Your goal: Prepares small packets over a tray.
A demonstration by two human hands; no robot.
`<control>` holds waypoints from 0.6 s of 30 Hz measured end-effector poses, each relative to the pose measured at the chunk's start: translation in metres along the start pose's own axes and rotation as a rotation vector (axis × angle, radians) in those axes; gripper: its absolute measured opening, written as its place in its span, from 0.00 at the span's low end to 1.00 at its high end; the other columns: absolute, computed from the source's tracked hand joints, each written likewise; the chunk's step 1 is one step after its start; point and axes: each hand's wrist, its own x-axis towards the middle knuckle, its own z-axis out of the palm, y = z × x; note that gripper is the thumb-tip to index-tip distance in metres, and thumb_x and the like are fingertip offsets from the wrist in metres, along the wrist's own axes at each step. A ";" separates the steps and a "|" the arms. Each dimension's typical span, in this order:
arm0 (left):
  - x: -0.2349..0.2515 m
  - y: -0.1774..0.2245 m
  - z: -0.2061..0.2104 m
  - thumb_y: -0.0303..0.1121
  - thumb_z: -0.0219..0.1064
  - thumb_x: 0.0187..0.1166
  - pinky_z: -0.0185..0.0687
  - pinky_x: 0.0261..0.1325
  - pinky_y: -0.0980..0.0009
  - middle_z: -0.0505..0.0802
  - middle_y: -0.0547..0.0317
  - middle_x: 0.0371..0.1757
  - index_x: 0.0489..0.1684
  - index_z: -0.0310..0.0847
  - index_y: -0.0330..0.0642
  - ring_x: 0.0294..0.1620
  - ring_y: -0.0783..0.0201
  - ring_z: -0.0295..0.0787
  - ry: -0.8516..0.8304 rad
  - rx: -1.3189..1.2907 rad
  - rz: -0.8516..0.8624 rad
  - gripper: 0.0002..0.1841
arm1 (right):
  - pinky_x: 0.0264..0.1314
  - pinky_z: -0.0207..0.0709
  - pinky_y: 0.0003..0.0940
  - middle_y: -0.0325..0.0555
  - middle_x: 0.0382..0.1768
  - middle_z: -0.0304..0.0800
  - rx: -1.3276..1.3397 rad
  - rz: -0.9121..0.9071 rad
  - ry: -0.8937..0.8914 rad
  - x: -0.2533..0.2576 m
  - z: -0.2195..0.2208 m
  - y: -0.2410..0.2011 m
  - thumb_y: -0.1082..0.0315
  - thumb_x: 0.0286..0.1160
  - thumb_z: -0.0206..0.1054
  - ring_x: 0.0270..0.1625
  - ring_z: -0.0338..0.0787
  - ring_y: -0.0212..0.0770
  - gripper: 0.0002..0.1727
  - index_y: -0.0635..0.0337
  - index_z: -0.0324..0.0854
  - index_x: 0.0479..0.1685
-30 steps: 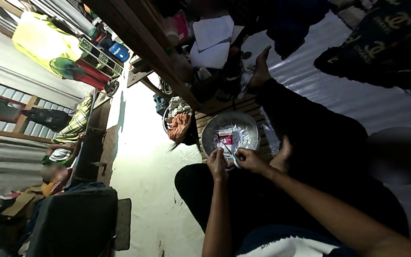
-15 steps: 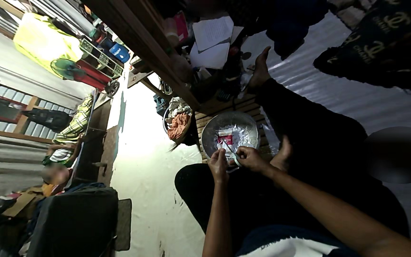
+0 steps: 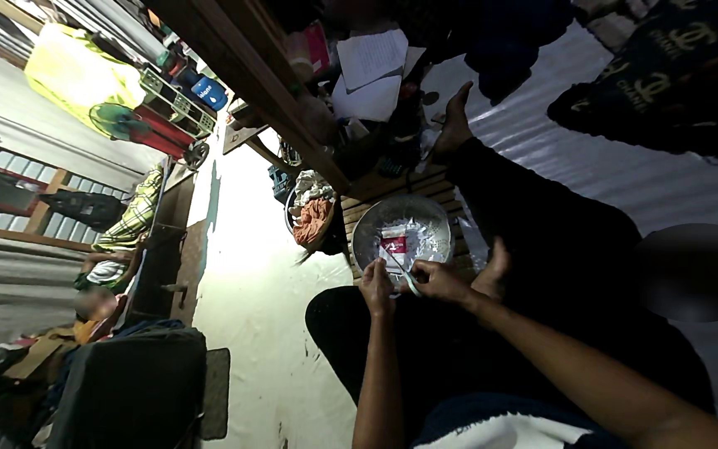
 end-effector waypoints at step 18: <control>0.000 -0.002 0.002 0.23 0.59 0.87 0.64 0.13 0.85 0.77 0.67 0.16 0.40 0.81 0.31 0.09 0.80 0.65 -0.040 -0.005 -0.013 0.07 | 0.40 0.70 0.38 0.48 0.31 0.78 -0.015 -0.015 0.038 -0.001 -0.002 -0.005 0.66 0.68 0.76 0.33 0.74 0.38 0.15 0.70 0.80 0.40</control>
